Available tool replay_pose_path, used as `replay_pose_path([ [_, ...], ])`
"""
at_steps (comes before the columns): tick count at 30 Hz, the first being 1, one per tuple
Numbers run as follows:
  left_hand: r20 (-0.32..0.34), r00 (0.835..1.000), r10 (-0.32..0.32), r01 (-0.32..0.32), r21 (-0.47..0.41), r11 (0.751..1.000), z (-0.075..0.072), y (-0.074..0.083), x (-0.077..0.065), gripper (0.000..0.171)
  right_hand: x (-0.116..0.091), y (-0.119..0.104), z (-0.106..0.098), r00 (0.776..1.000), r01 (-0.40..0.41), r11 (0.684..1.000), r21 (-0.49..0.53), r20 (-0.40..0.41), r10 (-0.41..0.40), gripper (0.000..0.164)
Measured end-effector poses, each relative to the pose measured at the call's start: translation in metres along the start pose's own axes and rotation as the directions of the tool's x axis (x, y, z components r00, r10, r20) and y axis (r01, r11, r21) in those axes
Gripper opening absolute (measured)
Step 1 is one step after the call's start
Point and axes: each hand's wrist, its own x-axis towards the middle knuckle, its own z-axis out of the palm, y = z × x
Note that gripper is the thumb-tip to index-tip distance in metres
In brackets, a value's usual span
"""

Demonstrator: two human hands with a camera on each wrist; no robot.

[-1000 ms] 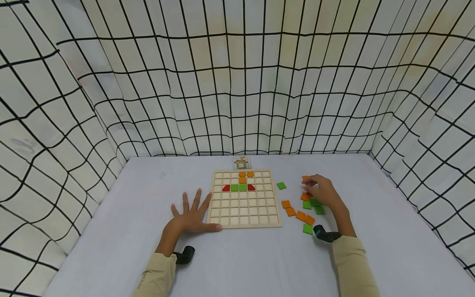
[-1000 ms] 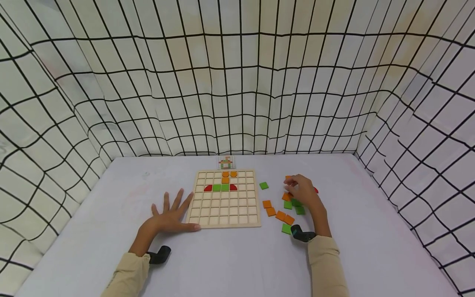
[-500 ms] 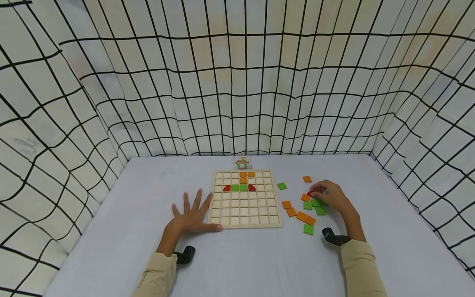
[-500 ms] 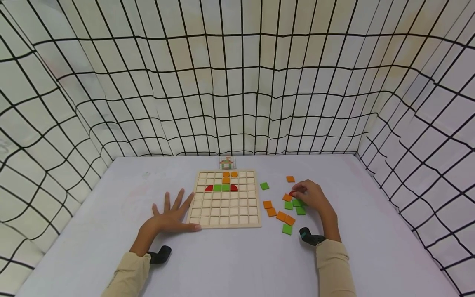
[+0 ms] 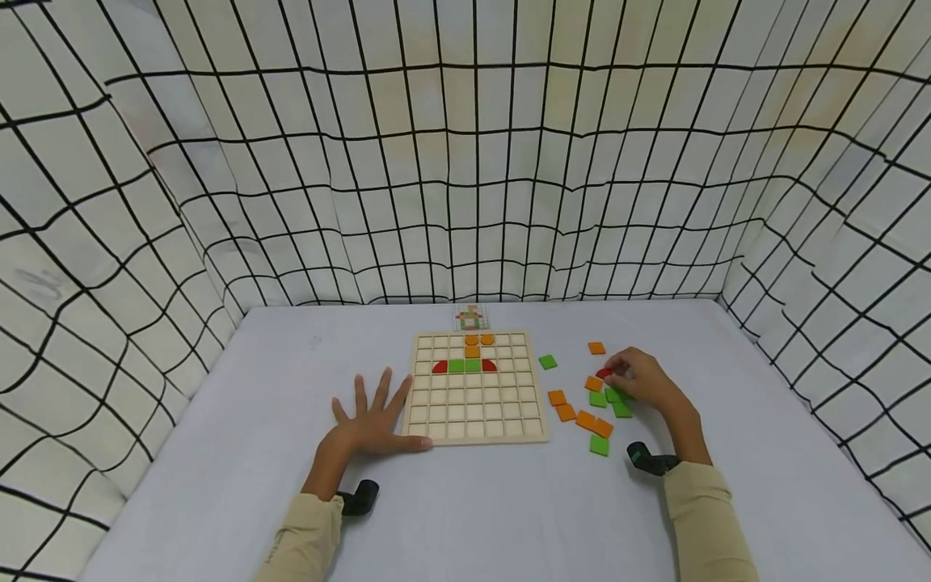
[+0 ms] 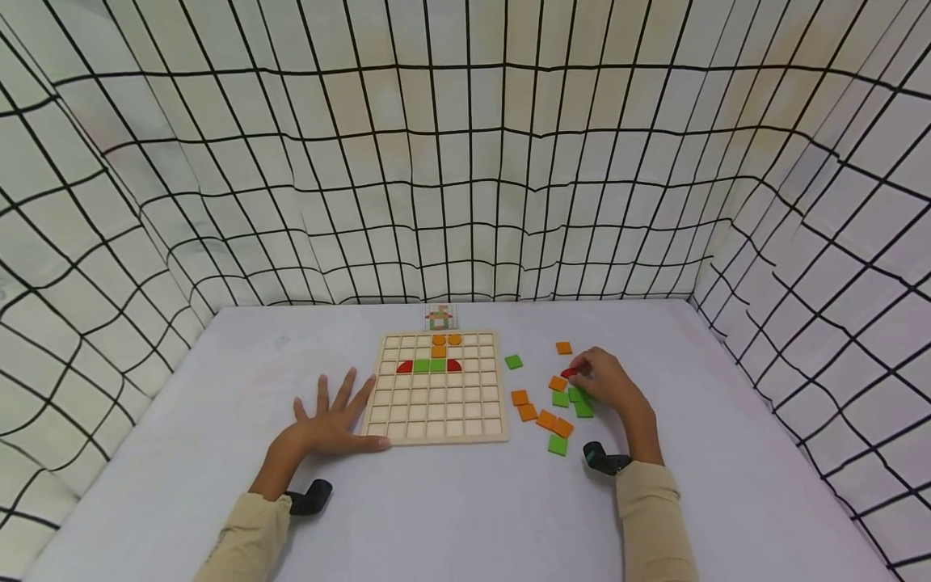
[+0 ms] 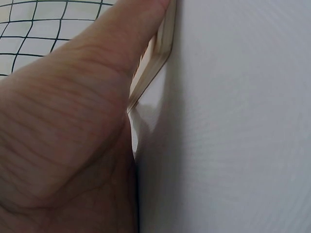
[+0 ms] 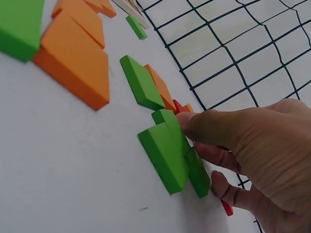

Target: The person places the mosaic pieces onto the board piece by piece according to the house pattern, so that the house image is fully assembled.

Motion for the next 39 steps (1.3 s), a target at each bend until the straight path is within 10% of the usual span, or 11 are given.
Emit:
replay_pose_path([
  [16, -0.003, 1.000, -0.002, 0.002, -0.015, 1.000, 0.001, -0.001, 0.000, 0.116, 0.010, -0.017, 0.006, 0.991, 0.078, 0.997, 0.002, -0.106, -0.078, 0.027],
  [39, -0.006, 1.000, -0.005, 0.005, -0.014, 1.000, 0.000, 0.000, -0.002, 0.116, 0.063, -0.109, 0.069, 0.942, 0.329, 0.937, 0.117, 0.032, -0.334, 0.032],
])
